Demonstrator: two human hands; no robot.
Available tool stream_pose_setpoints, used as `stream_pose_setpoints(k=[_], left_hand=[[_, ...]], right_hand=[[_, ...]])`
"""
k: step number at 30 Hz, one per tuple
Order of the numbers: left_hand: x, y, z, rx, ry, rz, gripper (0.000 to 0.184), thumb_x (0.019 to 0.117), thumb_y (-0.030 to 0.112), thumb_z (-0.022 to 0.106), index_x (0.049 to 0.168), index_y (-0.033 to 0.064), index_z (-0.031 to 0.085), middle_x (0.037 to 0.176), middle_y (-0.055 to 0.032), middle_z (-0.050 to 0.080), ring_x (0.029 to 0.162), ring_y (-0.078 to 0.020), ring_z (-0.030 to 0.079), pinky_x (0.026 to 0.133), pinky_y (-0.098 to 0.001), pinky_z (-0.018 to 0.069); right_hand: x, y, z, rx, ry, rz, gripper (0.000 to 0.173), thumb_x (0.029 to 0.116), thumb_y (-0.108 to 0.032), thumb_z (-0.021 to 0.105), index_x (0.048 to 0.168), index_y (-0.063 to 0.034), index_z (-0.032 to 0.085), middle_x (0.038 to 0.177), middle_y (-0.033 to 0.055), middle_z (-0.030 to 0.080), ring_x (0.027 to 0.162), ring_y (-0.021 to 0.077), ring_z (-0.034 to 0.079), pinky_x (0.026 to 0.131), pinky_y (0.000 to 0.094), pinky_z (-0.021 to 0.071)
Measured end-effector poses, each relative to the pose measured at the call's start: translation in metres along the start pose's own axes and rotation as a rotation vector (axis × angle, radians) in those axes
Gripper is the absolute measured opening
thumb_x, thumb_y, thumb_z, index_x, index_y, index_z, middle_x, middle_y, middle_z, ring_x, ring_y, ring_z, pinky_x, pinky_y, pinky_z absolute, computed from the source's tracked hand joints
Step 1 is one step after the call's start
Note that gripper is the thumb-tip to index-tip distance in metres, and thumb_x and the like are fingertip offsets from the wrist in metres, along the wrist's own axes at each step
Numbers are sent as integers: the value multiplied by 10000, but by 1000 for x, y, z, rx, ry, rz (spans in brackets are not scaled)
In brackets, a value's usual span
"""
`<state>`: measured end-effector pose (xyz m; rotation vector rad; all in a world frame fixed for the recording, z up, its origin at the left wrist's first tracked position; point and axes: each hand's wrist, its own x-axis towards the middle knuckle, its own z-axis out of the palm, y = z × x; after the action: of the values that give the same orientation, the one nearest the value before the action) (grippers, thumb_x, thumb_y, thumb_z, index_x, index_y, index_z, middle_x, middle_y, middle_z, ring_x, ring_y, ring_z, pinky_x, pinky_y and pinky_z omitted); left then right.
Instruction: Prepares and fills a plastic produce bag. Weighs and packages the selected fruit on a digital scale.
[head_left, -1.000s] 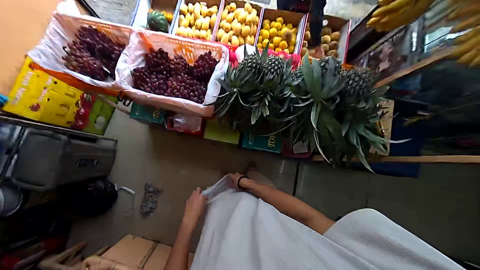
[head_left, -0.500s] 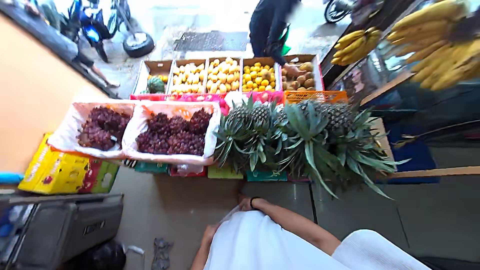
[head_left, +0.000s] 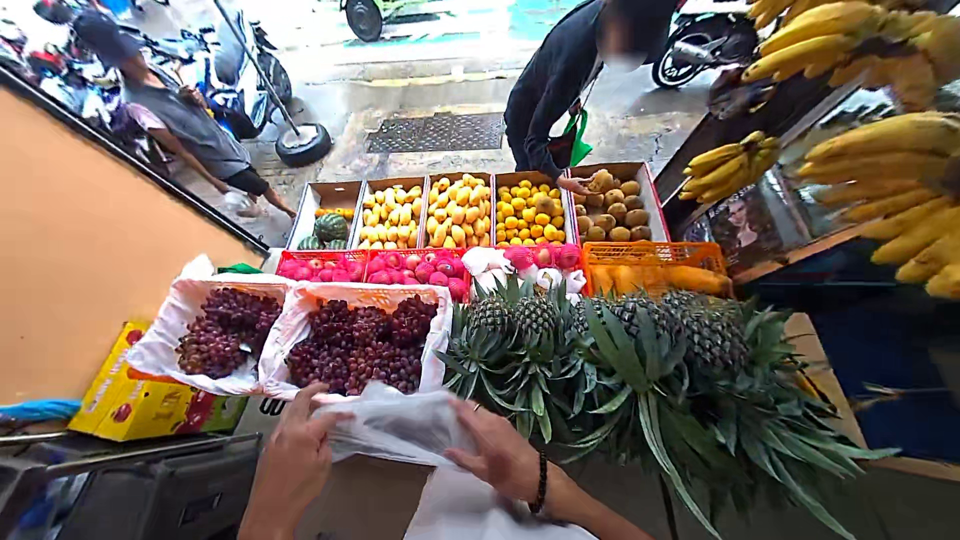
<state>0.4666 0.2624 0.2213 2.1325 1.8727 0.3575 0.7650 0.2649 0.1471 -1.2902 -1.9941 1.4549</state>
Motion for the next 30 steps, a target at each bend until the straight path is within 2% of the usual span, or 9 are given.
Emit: stream_pose_setpoints(k=[4,6,8,11,15,17,21,24,30], left_hand=[[52,39,10,112,157,118,258,861,29,656,1081,86,779,1385,-168,625,1196,-381,653,875,-570,584],[77,44,39,103,97,54,354,855,165,762,1198,82,739,1506,-143,535,1271,-355,614,890,-546,590],[109,27,66,36,60,-35,314,889,210,726,1180,95,748,1426,-103,615,1180,-322,670,866,-544,590],[178,-27,64,-241,165,7,182,944,41,622,1004,38,794,1028,-148,760,957,-299,731,883,-528,573],[294,-78,56,-237,4,40,336,986,56,570,1297,83,696,1268,-180,688,1179,-378,652,1009,-599,500],[348,-104,75,-176,-190,-102,403,1001,163,559,1396,150,636,1354,-157,652,1263,-384,606,1027,-649,469],[365,-167,169,-81,-311,-349,437,1034,353,519,1207,-24,657,1214,-316,646,1160,-505,611,919,-718,472],[376,-179,208,5,-360,-428,475,1029,414,485,1259,44,674,1295,-238,652,1211,-429,620,970,-656,485],[384,-176,209,8,-265,-449,365,1036,339,450,1172,185,751,1175,-106,735,1099,-330,692,894,-587,531]], right_hand=[[19,2,-21,-257,592,1,908,752,-355,865,1471,44,479,1283,299,613,867,359,727,697,496,622],[36,23,-29,-279,696,1,828,799,-332,837,1457,37,497,1311,317,577,912,363,715,722,486,622],[58,44,-44,-246,702,19,665,865,-303,780,1409,18,573,1350,329,540,1029,386,678,817,498,605],[114,38,-76,-312,650,73,560,927,-297,713,1394,-9,601,1361,347,542,1122,464,640,905,588,557],[231,6,-118,-386,535,246,819,944,-370,724,1606,-108,319,1466,324,493,1247,529,564,979,710,467],[298,21,-122,-345,526,320,739,957,-333,700,1582,-119,369,1412,317,537,1198,517,598,953,694,491],[376,133,-52,-222,321,433,576,1006,-385,629,1466,-54,528,1367,289,600,1275,468,571,1067,665,439],[388,148,-33,-133,350,619,527,1004,-351,624,1467,-108,561,1434,222,587,1351,400,541,1143,604,406],[397,133,-36,-230,445,864,344,1023,-341,511,1291,-277,717,1276,142,707,1214,378,646,989,644,495]])
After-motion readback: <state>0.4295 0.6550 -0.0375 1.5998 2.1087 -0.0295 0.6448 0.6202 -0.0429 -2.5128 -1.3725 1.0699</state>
